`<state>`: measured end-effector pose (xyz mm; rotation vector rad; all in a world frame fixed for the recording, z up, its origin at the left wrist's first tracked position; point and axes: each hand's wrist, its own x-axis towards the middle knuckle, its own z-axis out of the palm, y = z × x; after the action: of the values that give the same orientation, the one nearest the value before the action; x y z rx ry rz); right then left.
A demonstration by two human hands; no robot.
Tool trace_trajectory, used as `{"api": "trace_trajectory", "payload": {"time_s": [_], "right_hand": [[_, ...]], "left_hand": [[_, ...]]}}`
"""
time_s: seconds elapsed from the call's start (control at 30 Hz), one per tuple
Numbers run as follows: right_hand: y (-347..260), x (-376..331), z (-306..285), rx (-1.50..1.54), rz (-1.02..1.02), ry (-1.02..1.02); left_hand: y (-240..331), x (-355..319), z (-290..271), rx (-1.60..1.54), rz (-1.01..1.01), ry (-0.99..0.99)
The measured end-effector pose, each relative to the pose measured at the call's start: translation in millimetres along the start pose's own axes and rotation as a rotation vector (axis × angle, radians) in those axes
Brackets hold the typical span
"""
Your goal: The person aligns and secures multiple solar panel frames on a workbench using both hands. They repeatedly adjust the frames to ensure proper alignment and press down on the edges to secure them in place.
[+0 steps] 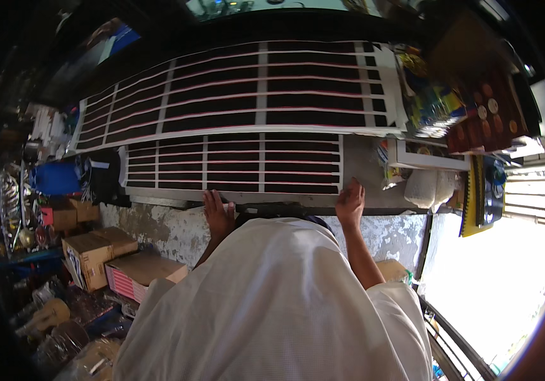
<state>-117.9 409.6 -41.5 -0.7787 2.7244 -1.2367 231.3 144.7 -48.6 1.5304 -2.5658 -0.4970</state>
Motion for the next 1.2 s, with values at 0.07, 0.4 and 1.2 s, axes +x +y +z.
{"api": "trace_trajectory", "payload": {"time_s": [0.07,0.4,1.2], "right_hand": [[9.2,7.5,4.4,-0.071,-0.027,0.016],[25.1,10.9,21.7,-0.120,0.022,0.092],[-94.2,-246.3,115.8,-0.339,0.959,0.088]], "left_hand": [[0.3,0.3,-4.1,-0.023,0.027,0.004],[-7.4,21.6,-40.6,0.054,0.108,0.032],[-360.5,314.0,-219.4,-0.028,-0.055,0.363]]}}
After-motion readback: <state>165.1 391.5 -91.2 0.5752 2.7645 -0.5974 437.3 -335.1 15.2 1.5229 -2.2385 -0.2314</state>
